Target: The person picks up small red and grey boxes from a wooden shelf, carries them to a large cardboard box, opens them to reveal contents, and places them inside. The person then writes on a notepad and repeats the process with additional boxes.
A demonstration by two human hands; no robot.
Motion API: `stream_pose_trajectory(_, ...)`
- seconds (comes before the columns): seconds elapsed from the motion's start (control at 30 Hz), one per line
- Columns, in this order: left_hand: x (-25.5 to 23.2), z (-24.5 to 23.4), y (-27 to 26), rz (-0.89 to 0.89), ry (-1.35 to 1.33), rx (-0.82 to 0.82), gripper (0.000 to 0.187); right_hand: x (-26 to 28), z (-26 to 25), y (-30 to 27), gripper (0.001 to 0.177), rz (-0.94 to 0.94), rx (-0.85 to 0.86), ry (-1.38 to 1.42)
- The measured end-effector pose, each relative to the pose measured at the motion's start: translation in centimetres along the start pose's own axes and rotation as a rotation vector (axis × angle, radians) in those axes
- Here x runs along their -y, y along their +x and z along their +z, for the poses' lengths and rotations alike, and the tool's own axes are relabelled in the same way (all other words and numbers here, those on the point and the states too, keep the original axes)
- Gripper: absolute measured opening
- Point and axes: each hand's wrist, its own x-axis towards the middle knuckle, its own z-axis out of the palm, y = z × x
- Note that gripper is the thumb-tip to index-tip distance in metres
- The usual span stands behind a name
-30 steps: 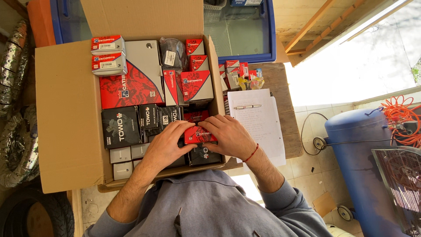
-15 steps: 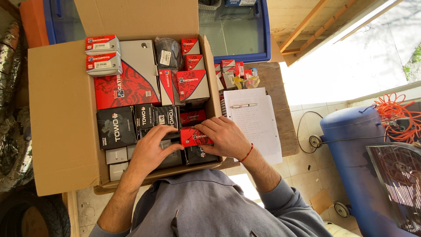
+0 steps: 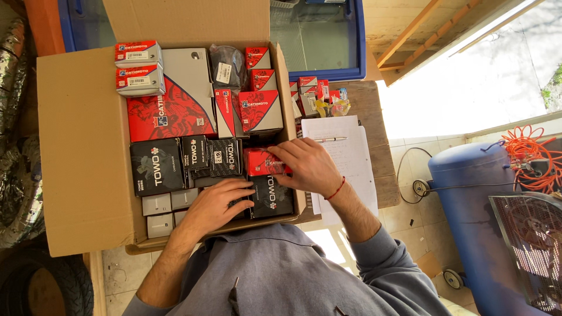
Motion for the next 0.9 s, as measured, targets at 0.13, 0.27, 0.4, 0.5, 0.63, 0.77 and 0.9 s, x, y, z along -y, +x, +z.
stream_pose_trajectory(0.13, 0.9, 1.0, 0.9, 0.035, 0.036, 0.001, 0.048, -1.6, 1.2, 1.3, 0.056, -0.029, -0.062, -0.029)
stream_pose_trajectory(0.27, 1.9, 1.6, 1.5, 0.006, 0.157, -0.040, 0.042, -2.8, 3.2, 2.2, 0.055, -0.039, -0.067, -0.038)
stream_pose_trajectory(0.4, 4.8, 2.4, 1.5, -0.048, 0.301, -0.143, 0.041, -3.9, 5.5, 2.5, 0.055, -0.043, -0.007, -0.034)
stream_pose_trajectory(0.5, 5.9, 2.5, 1.5, -0.058, 0.300, -0.207, 0.039, -4.7, 7.8, 2.4, 0.056, -0.045, 0.021, -0.052)
stream_pose_trajectory(0.63, 7.1, 3.2, 1.6, -0.027, 0.321, -0.251, 0.038, -5.4, 11.1, 2.2, 0.057, -0.047, 0.077, -0.062)
stream_pose_trajectory(0.77, 6.9, 2.8, 2.0, -0.030, 0.336, -0.275, 0.037, -6.0, 13.5, 1.9, 0.057, -0.026, 0.136, -0.106)
stream_pose_trajectory(0.9, 7.3, 3.3, 2.3, -0.040, 0.350, -0.278, 0.036, -6.6, 16.1, 1.5, 0.058, -0.007, 0.205, -0.130)
